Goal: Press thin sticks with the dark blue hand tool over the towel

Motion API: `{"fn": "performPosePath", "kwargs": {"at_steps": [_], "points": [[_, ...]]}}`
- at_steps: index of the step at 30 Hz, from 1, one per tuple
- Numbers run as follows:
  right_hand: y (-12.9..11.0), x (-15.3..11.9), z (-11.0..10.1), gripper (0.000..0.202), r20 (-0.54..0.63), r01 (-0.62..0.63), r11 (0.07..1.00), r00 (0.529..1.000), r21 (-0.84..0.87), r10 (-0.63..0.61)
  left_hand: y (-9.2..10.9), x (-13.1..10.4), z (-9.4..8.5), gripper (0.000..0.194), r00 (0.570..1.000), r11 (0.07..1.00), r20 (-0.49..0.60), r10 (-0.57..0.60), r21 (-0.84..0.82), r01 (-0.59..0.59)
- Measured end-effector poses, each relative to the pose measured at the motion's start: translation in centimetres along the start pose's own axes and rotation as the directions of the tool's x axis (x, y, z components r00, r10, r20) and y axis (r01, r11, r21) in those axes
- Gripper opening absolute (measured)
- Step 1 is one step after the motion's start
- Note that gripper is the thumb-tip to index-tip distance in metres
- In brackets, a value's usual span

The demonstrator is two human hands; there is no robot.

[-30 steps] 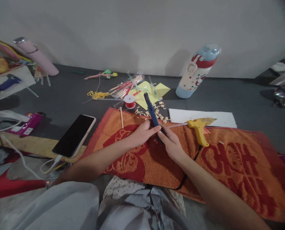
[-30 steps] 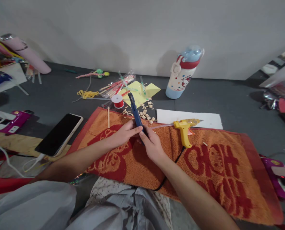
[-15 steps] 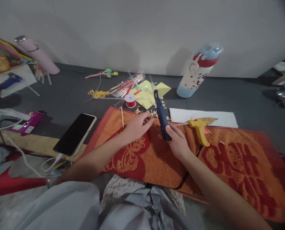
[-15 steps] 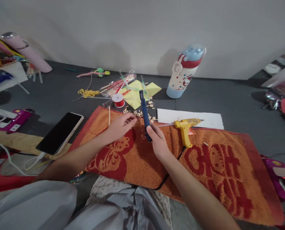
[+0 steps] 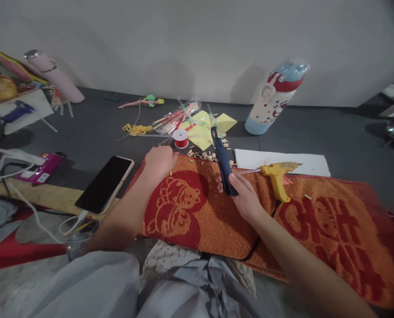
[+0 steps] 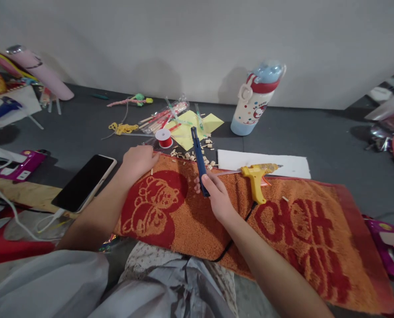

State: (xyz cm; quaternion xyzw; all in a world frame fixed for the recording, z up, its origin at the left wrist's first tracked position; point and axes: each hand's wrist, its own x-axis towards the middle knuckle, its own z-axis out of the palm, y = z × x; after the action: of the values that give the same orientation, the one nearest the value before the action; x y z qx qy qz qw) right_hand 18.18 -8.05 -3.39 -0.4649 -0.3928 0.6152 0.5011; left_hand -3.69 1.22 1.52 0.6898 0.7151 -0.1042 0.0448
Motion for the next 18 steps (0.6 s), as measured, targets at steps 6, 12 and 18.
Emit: {"fn": "performPosePath", "kwargs": {"at_steps": [6,12,18], "points": [[0.11,0.0,-0.02,0.044,0.011,0.024,1.0,1.0,0.014,-0.024,-0.22,0.05,0.3,0.043,1.0,0.999,0.019,0.019,0.037,-0.02],[0.1,0.0,-0.07,0.041,0.02,0.043,0.999,0.999,-0.002,-0.043,-0.58,0.05,0.42,0.04,0.997,1.0,0.078,-0.001,0.013,0.0],[0.11,-0.02,-0.17,0.043,0.03,0.037,0.997,0.999,-0.066,-0.035,0.35,-0.86,-0.35,0.036,0.997,0.997,-0.001,-0.077,0.017,0.077]]}}
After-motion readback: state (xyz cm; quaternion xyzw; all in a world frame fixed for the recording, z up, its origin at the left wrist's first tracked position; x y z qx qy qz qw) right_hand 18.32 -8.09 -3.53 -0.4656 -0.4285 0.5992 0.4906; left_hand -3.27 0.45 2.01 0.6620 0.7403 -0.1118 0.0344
